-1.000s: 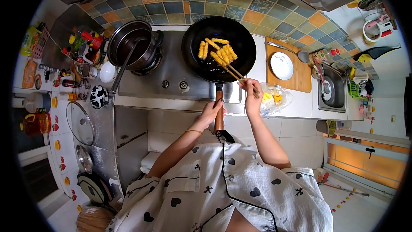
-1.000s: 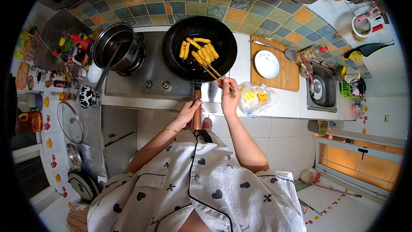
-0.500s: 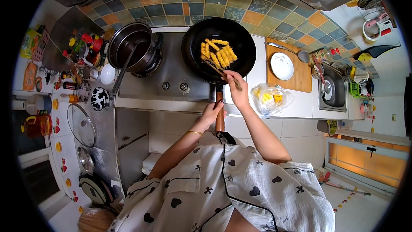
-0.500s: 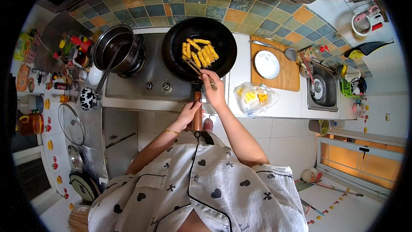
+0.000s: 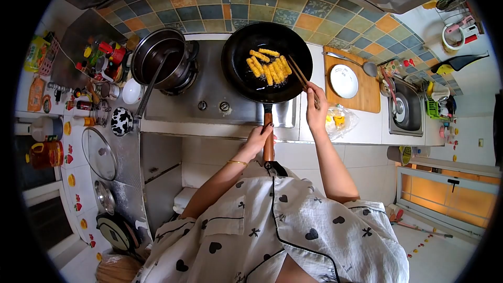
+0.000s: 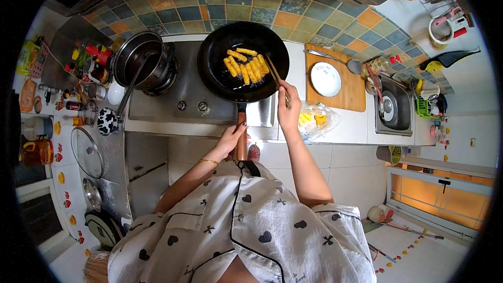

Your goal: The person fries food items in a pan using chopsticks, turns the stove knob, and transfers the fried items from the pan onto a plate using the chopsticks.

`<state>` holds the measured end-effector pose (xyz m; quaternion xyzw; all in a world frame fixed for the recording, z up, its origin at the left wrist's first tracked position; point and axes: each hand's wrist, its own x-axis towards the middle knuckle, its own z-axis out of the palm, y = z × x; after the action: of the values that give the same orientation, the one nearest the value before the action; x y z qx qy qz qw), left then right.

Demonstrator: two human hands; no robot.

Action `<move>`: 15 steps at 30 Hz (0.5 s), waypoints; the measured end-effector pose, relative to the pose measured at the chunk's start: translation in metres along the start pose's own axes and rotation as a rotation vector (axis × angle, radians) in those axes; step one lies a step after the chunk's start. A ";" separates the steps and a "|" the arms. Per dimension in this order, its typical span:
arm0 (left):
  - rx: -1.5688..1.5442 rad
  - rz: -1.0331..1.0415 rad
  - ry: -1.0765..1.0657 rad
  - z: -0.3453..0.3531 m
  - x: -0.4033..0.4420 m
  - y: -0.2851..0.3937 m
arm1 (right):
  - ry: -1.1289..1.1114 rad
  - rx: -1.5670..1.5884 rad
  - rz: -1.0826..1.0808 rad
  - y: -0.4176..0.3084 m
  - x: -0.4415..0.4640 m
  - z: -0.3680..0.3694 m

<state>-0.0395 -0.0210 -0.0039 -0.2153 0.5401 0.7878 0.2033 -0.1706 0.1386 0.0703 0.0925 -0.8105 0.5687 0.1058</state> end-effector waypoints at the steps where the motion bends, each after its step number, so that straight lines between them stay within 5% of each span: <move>1: -0.001 -0.006 0.002 0.000 0.000 0.000 | -0.004 -0.028 -0.003 0.001 0.000 0.001; 15: 0.018 -0.011 -0.030 -0.002 -0.001 0.001 | -0.160 -0.014 -0.045 -0.017 0.015 0.015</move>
<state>-0.0393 -0.0229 -0.0035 -0.2047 0.5429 0.7850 0.2174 -0.1818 0.1181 0.0848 0.1548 -0.8180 0.5514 0.0541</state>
